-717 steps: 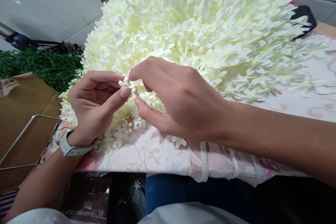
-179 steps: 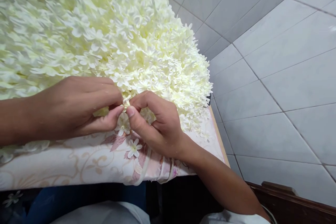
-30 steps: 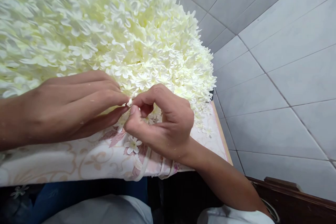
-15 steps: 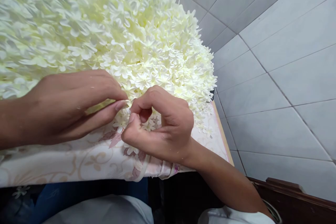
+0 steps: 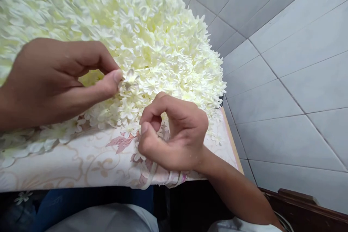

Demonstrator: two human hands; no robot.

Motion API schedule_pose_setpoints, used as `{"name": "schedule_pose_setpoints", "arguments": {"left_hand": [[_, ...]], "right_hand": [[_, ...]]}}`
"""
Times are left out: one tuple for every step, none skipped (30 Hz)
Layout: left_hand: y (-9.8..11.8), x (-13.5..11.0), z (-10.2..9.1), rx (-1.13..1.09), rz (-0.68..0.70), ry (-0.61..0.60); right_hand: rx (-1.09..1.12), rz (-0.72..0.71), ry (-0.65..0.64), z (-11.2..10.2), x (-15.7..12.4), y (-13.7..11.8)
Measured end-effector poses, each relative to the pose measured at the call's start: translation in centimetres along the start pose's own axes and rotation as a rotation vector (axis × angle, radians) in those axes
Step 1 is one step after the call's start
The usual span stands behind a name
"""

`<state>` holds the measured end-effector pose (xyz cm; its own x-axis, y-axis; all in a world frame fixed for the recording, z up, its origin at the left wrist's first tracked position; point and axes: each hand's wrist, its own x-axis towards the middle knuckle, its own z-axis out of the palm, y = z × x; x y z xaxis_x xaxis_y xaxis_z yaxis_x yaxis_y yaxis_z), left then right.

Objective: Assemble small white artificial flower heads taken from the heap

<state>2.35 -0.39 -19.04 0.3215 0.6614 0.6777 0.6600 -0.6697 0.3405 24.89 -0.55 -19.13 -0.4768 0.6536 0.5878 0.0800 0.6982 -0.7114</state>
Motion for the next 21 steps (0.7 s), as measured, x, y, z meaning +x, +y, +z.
{"name": "schedule_pose_setpoints", "arguments": {"left_hand": [[0.0, 0.0, 0.0, 0.015, -0.015, 0.004], [0.0, 0.0, 0.0, 0.026, 0.005, 0.021], [0.0, 0.0, 0.1, 0.049, 0.044, 0.03], [0.1, -0.1, 0.3, 0.087, 0.1, 0.035], [0.1, -0.2, 0.4, 0.122, 0.168, 0.044], [0.2, -0.3, 0.5, 0.157, 0.238, 0.042], [0.2, -0.4, 0.6, 0.191, 0.311, 0.041], [0.2, -0.4, 0.6, 0.217, 0.38, 0.047], [0.2, -0.4, 0.5, 0.237, 0.442, 0.059], [0.2, -0.4, 0.5, 0.259, 0.49, 0.066], [0.2, -0.4, 0.4, 0.287, 0.523, 0.061], [0.1, -0.4, 0.3, 0.314, 0.542, 0.05], [0.1, -0.4, 0.3, 0.329, 0.545, 0.039], [0.1, -0.4, 0.3, 0.328, 0.544, 0.04], [0.1, -0.4, 0.4, 0.314, 0.538, 0.041], [0.2, -0.5, 0.4, 0.287, 0.525, 0.047], [0.4, -0.5, 0.5, 0.254, 0.494, 0.051], [0.6, -0.5, 0.5, 0.222, 0.439, 0.049], [0.8, -0.5, 0.4, 0.192, 0.374, 0.036], [1.0, -0.4, 0.3, 0.16, 0.306, 0.015], [1.1, -0.3, 0.2, 0.124, 0.239, -0.006]], "right_hand": [[-0.043, -0.024, 0.024, 0.0, 0.0, 0.1], [-0.084, -0.043, 0.05, -0.1, 0.0, 0.1], [-0.118, -0.047, 0.071, -0.1, 0.0, 0.3], [-0.142, -0.039, 0.086, -0.1, 0.0, 0.4], [-0.154, -0.019, 0.083, 0.0, 0.0, 0.4], [-0.159, 0.003, 0.069, 0.0, 0.0, 0.5], [-0.163, 0.019, 0.043, 0.1, 0.0, 0.5], [-0.168, 0.028, 0.017, 0.2, 0.0, 0.4], [-0.171, 0.036, -0.011, 0.2, 0.0, 0.3], [-0.173, 0.043, -0.032, 0.3, -0.1, 0.2], [-0.172, 0.05, -0.048, 0.4, -0.1, 0.1], [-0.166, 0.051, -0.059, 0.4, -0.1, 0.1], [-0.154, 0.046, -0.069, 0.4, -0.2, 0.0], [-0.138, 0.041, -0.081, 0.3, -0.2, 0.0], [-0.122, 0.035, -0.093, 0.2, -0.2, 0.1], [-0.106, 0.03, -0.103, 0.1, -0.2, 0.2], [-0.091, 0.032, -0.107, 0.0, -0.2, 0.3], [-0.076, 0.039, -0.104, -0.1, -0.2, 0.5], [-0.062, 0.05, -0.097, -0.2, -0.3, 0.6], [-0.049, 0.063, -0.086, -0.2, -0.3, 0.8], [-0.037, 0.072, -0.079, -0.3, -0.4, 0.9]]}}
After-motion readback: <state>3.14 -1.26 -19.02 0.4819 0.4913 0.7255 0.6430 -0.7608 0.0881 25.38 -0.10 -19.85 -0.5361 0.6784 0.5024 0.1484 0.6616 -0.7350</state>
